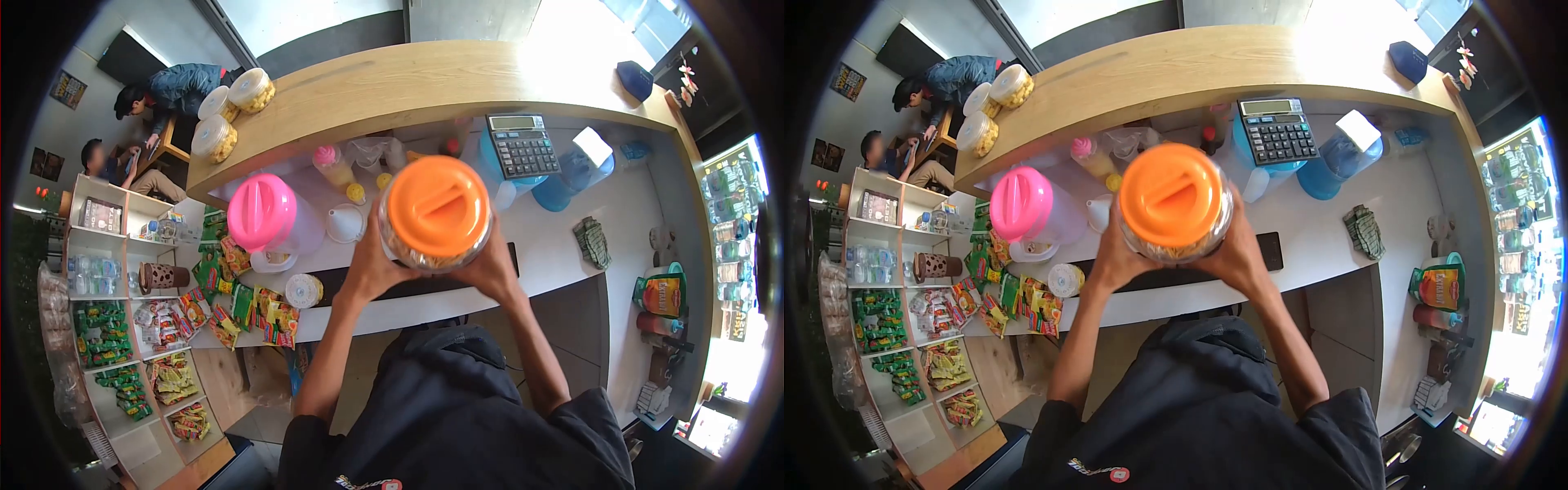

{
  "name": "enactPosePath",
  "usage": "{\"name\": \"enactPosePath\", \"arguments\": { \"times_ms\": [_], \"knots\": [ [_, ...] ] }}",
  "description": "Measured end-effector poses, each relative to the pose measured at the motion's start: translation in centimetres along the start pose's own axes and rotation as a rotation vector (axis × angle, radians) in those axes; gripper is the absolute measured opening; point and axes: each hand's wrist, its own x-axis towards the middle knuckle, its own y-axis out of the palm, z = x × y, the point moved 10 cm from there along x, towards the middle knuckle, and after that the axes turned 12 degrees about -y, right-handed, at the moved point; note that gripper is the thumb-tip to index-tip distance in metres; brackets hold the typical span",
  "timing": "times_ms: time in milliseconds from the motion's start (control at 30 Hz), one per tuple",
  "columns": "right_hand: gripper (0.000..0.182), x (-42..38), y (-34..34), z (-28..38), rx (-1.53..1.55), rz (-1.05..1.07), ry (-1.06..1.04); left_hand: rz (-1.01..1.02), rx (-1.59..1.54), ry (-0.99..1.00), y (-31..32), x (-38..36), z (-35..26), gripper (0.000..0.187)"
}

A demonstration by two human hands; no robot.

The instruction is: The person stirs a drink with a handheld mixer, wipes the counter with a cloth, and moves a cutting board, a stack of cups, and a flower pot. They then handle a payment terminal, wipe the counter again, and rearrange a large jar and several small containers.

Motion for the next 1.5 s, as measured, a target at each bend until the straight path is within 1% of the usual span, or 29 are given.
{"name": "enactPosePath", "arguments": {
  "times_ms": [100, 200, 267, 367, 500, 700, 900, 1000, 1100, 1200, 1233, 1267, 1333, 1367, 1433, 1500],
  "knots": [
    [0.136, -3.4, 2.5, -3.5, 0.021, 0.061, 0.129, 0.032, -0.035, -0.109, 2.1, -1.8, 3.9, 0.134],
    [0.135, -5.1, 4.6, -7.2, 0.072, 0.104, 0.152, 0.058, -0.005, -0.138, 3.7, -1.9, 6.9, 0.135],
    [0.134, -5.7, 5.7, -9.9, 0.102, 0.088, 0.160, 0.055, 0.030, -0.148, 4.2, -1.4, 8.1, 0.133],
    [0.133, -4.8, 6.0, -11.5, 0.110, 0.083, 0.148, 0.043, 0.068, -0.125, 4.7, 0.1, 9.6, 0.133],
    [0.134, -3.4, 5.9, -12.9, 0.121, 0.070, 0.140, 0.039, 0.041, -0.107, 5.2, 2.1, 10.1, 0.132],
    [0.136, -2.3, 5.8, -14.8, 0.113, 0.034, 0.104, 0.001, 0.021, -0.149, 5.7, 3.8, 11.5, 0.126],
    [0.136, -2.5, 6.1, -16.0, 0.142, 0.038, 0.141, -0.012, 0.004, -0.122, 6.2, 4.1, 11.5, 0.123],
    [0.135, -2.7, 6.0, -16.0, 0.144, 0.030, 0.145, -0.022, -0.012, -0.132, 6.3, 3.9, 11.2, 0.121],
    [0.129, -3.1, 5.9, -15.6, 0.144, 0.044, 0.165, -0.036, 0.002, -0.132, 6.3, 3.4, 10.8, 0.122],
    [0.116, -4.7, 5.7, -16.1, 0.114, 0.007, 0.121, -0.149, 0.065, -0.186, 6.8, 1.8, 17.2, 0.121],
    [0.106, -6.0, 5.7, -17.1, 0.030, 0.004, 0.165, -0.198, 0.104, -0.252, 6.6, 0.5, 17.3, 0.116],
    [0.097, -7.5, 5.8, -17.7, -0.051, 0.001, 0.206, -0.251, 0.085, -0.287, 6.2, -1.0, 15.8, 0.103],
    [0.082, -10.4, 5.9, -17.3, -0.057, 0.093, 0.430, -0.354, -0.067, -0.232, 5.8, -3.8, 15.2, 0.083],
    [0.075, -11.0, 6.5, -15.7, 0.011, 0.162, 0.419, -0.386, -0.144, -0.259, 5.2, -5.4, 14.8, 0.073],
    [0.064, -10.6, 7.5, -12.2, 0.129, 0.281, 0.380, -0.444, -0.306, -0.300, 3.7, -8.1, 11.6, 0.055],
    [0.055, -9.6, 9.0, -8.3, 0.241, 0.378, 0.335, -0.531, -0.274, -0.265, 0.9, -9.9, 8.6, 0.042]
  ]
}}
